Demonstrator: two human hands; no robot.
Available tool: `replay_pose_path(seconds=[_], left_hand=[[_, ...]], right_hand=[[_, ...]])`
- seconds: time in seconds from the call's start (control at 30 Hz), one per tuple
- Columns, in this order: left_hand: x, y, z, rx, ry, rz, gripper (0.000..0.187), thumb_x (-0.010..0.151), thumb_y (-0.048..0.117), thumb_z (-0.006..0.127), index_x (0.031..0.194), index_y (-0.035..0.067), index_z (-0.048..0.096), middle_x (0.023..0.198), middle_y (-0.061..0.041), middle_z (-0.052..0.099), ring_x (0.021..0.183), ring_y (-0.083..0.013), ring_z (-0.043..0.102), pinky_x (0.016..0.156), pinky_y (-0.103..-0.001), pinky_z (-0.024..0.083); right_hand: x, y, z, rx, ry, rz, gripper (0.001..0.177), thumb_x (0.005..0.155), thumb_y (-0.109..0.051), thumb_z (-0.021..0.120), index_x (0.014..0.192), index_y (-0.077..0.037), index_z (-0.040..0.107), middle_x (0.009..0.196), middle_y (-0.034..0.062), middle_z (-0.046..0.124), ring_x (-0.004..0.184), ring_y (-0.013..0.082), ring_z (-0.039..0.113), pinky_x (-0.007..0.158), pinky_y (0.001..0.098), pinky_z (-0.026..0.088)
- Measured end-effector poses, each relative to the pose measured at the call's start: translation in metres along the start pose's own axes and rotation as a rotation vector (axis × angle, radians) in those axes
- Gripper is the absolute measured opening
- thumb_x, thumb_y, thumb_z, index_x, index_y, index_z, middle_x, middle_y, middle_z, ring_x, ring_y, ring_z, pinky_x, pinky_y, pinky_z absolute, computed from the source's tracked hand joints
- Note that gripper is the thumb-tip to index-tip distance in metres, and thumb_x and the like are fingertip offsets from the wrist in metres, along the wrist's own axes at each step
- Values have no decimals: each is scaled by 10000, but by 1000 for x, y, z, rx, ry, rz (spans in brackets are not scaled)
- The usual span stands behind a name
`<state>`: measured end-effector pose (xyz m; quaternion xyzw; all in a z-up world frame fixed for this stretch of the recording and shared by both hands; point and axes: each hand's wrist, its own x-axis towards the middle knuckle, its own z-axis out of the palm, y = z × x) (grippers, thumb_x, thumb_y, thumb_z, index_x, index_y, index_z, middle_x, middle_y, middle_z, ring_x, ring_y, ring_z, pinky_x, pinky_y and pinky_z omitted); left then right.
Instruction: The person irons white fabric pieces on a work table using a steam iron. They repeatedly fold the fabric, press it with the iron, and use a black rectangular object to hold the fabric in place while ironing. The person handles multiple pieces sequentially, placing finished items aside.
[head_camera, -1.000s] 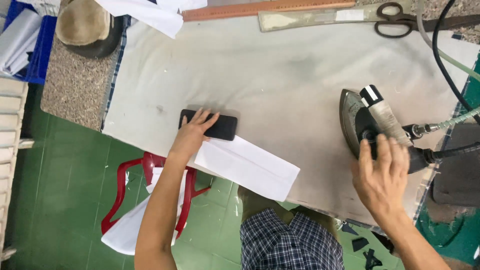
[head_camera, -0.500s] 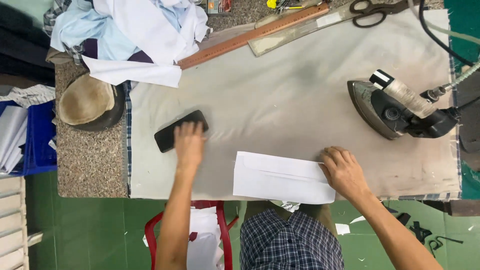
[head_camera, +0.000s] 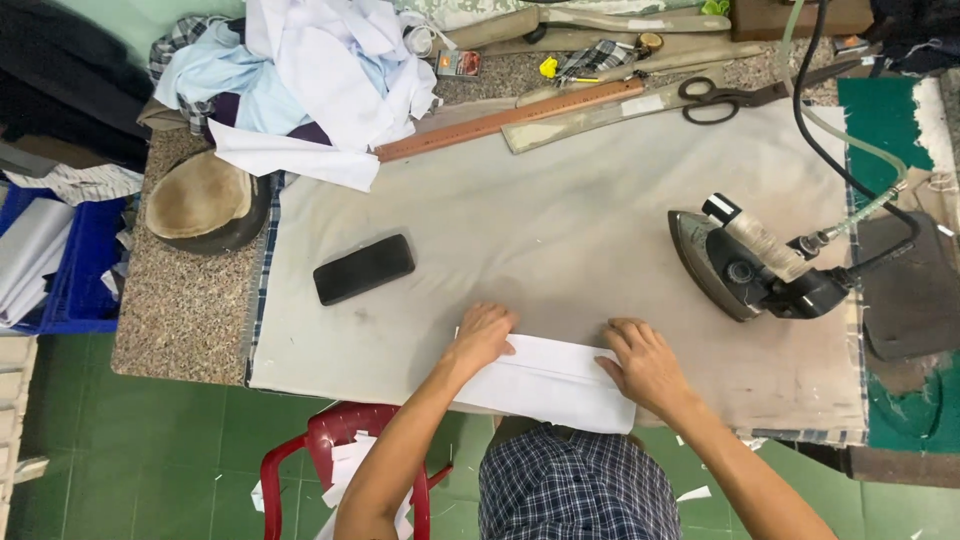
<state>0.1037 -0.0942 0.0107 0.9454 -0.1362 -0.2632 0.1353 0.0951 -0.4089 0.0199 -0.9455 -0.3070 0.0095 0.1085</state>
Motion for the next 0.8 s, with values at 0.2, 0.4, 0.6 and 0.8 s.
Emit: replay_pose_path(seconds=[0.2,0.4,0.6,0.8], left_hand=[[-24,5,-39,-16,124,6,162,829,236,808,897,103,746,856,-101,654,928,-300,625,884,-418,412],[-56,0,-108,102,830,165,135,882,201,780,857,95,701,793,-44,592,867,-230,616,952,-409,462],[-62,-9,-64,181,1148,251,82,939,114,721,1019,129,721,1013,-39,646,1065,-252,635,1008,-500,492],[-63,-18,58,121,1066,225,99,937,89,705,1031,118,712,1095,-78,638,1119,-293,632,1000,-530,505]], right_hand=[[31,-8,8,133,-211,-44,470,826,-496,763,1145,-166,660,1397,96,533,1385,302,458,1071,445,412],[79,-4,-61,295,248,-99,110,837,-137,786,907,-139,702,997,38,710,1085,235,676,904,347,533],[64,-15,-85,179,558,-126,152,853,-94,793,944,-145,682,1082,37,716,1136,287,677,946,395,551],[-2,-2,19,111,359,-110,75,863,-124,748,909,-168,708,1098,30,698,1185,271,655,916,376,560]])
